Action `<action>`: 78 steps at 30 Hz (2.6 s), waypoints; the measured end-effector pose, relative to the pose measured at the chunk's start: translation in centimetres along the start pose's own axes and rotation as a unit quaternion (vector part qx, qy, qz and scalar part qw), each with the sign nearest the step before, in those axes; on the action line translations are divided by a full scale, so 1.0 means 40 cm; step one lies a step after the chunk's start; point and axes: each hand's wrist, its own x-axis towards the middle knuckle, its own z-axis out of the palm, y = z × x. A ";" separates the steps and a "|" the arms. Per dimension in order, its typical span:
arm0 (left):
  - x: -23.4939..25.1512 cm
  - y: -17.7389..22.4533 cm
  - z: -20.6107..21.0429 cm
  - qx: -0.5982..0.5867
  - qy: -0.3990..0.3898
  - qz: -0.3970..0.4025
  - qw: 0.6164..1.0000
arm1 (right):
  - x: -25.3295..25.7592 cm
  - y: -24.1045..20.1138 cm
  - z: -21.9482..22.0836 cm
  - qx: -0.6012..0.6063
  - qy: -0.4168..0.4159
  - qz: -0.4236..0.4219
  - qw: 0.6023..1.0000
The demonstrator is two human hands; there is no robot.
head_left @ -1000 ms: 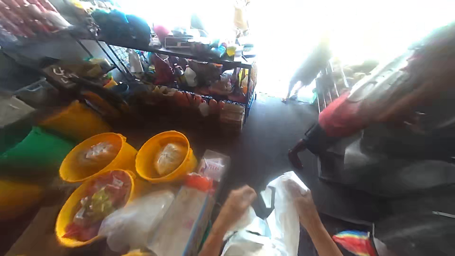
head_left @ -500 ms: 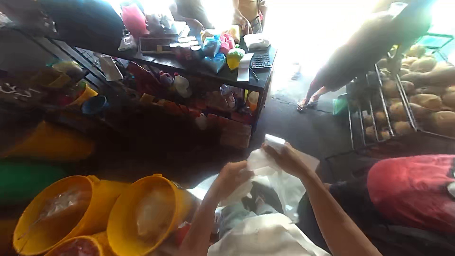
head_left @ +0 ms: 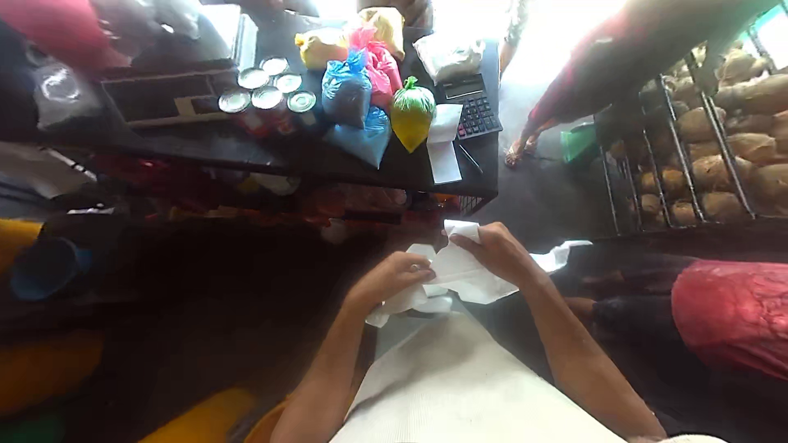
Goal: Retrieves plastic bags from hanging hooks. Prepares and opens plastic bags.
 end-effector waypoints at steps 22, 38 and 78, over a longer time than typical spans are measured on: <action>0.129 -0.184 -0.457 -0.372 0.076 -0.097 0.920 | 0.417 -0.086 0.336 0.249 0.027 0.155 0.956; 0.152 -0.196 -0.733 -0.288 -0.081 -0.062 0.952 | 0.551 -0.223 0.425 0.281 0.137 0.190 0.931; 0.066 -0.309 -0.873 -0.078 0.153 -0.036 0.984 | 0.636 -0.254 0.396 0.406 0.249 0.190 0.858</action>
